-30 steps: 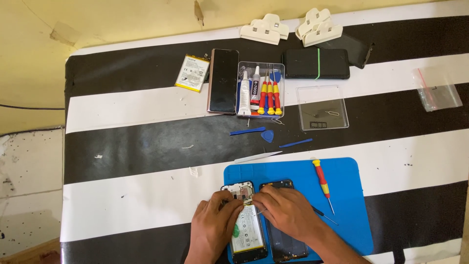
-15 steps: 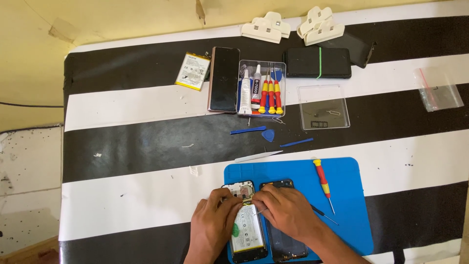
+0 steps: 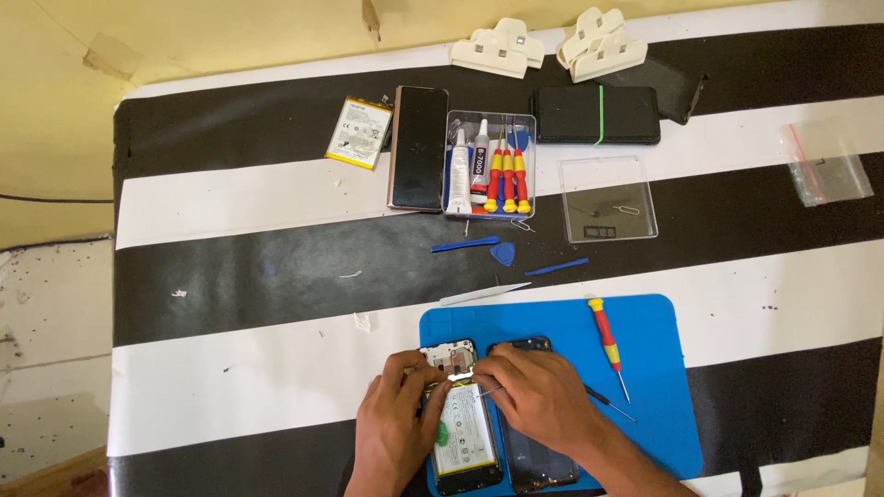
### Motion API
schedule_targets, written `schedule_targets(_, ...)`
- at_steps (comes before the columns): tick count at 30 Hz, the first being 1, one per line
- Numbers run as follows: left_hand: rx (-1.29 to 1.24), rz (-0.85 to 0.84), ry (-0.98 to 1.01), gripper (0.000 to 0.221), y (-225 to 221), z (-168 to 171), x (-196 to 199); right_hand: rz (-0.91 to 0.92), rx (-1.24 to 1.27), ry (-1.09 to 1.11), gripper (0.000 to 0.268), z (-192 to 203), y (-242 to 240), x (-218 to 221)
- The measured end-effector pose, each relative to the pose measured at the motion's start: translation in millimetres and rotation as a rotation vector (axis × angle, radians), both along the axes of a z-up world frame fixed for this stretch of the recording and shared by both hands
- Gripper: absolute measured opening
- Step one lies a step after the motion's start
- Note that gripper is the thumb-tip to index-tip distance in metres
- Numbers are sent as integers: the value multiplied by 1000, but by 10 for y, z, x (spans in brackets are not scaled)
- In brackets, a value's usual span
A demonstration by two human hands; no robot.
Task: A person is seen repairing a mobile phone on a workbench, using a screwdriver to fasten screws and tweezers to handle small internal parts.
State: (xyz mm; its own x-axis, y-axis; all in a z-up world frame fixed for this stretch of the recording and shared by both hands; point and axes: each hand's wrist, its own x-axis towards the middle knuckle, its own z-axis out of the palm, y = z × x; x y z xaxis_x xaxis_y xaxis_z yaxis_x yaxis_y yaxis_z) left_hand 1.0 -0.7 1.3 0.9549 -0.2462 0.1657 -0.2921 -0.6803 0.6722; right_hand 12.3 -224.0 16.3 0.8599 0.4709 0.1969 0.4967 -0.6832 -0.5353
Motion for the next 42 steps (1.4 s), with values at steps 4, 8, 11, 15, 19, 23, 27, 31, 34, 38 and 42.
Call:
schedule_targets(4, 30, -2, 3, 16, -7, -4, 8, -16, -6, 46, 15, -27, 5, 1)
schedule_targets(8, 29, 32, 5, 13, -31, 36, 27, -38, 4, 61, 10, 21, 28, 19)
schedule_targets(11, 30, 53, 51, 12, -48, 21, 26, -42, -35, 80, 12, -10, 25, -15)
schedule_targets(15, 18, 103, 224, 17, -70, 76, 86, -74, -83, 112, 10, -16, 29, -23)
schedule_targets(19, -16, 117, 197, 13, -90, 76, 88, -67, -57, 71, 16, -5, 25, -27)
schedule_targets(23, -3, 150, 313, 14, -92, 115, 131, -39, -80, 96, 18, -6, 13, -12)
schedule_targets(27, -24, 151, 307, 14, -92, 114, 115, 31, -88, -13, 30, -70, -9, -110)
schedule_targets(31, -16, 156, 306, 14, -84, 100, 118, 15, -121, 8, 35, 8, 30, -100)
schedule_targets(34, -18, 148, 300, 16, -77, 111, 104, 11, -113, 108, 34, 65, 73, -121)
schedule_targets(38, -73, 102, 307, 17, -27, 196, 109, -8, -175, 146, 35, 66, 95, -124)
schedule_targets(42, -192, 98, 380, 27, 52, 208, 99, 11, -217, 173, 36, 120, 92, -104)
